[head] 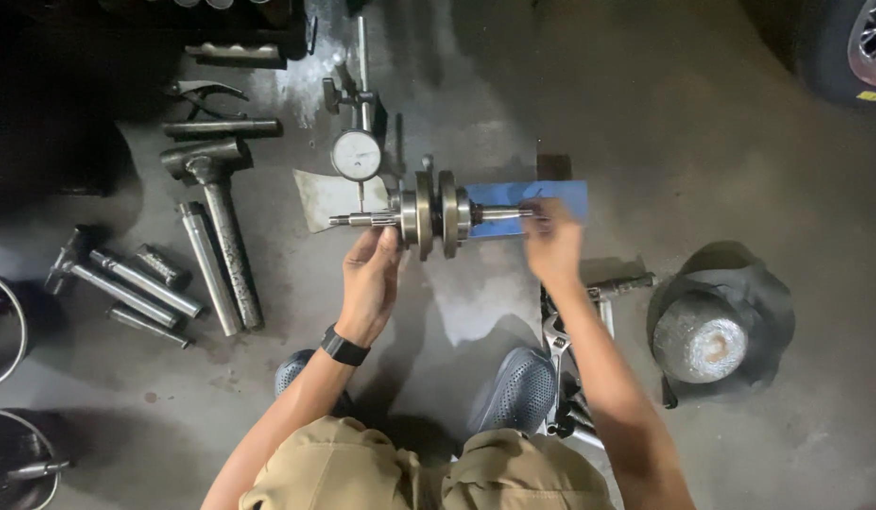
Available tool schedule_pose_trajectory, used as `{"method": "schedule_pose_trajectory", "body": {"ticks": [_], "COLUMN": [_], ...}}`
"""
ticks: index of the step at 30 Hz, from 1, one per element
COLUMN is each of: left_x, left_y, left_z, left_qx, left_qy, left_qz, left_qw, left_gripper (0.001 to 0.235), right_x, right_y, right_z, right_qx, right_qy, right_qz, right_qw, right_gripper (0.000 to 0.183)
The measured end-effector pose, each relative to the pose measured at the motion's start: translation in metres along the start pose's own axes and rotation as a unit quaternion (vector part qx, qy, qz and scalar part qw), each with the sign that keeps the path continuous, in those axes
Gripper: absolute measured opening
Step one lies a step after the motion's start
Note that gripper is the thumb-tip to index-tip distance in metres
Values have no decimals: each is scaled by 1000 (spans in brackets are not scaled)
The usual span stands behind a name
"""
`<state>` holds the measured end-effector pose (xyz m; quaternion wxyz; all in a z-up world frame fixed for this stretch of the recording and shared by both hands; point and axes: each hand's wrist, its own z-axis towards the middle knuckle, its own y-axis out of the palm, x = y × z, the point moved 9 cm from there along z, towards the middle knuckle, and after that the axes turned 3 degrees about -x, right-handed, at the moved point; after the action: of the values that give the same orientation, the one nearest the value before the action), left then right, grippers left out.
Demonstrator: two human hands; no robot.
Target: The person sits on the workshop floor and fits a bearing onto a motorcycle crankshaft, seating it by hand and tapping it with a hammer. They then place the crankshaft on a blue block and rotate the shaft against a dial indicator gauge, repositioning the gauge and the crankshaft to check the shaft.
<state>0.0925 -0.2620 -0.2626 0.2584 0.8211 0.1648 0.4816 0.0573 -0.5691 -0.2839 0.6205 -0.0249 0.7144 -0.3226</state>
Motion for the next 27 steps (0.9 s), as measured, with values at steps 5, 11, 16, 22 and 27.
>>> {"method": "schedule_pose_trajectory", "body": {"ticks": [5,11,16,22,27], "left_x": [-11,-9,0,-6,-8], "left_y": [-11,-9,-1,-8,-9], "left_z": [9,10,10,10,7], "left_qx": [41,36,41,41,39], "left_qy": [-42,-47,-53,-53,-51], "left_qz": [-19,-11,-12,-26,-33], "left_qw": [998,998,998,997,997], "left_gripper": [32,32,34,38,38], "right_x": [-49,-40,-34,-32,-33], "right_y": [106,155,147,152,152], "right_z": [-2,10,19,20,19], "right_qx": [-221,-341,-368,-357,-389], "right_qy": [-142,-219,-132,-166,-127], "right_qz": [-269,-346,-321,-323,-347], "right_qw": [927,846,862,860,844], "right_gripper": [71,86,87,77,83]}}
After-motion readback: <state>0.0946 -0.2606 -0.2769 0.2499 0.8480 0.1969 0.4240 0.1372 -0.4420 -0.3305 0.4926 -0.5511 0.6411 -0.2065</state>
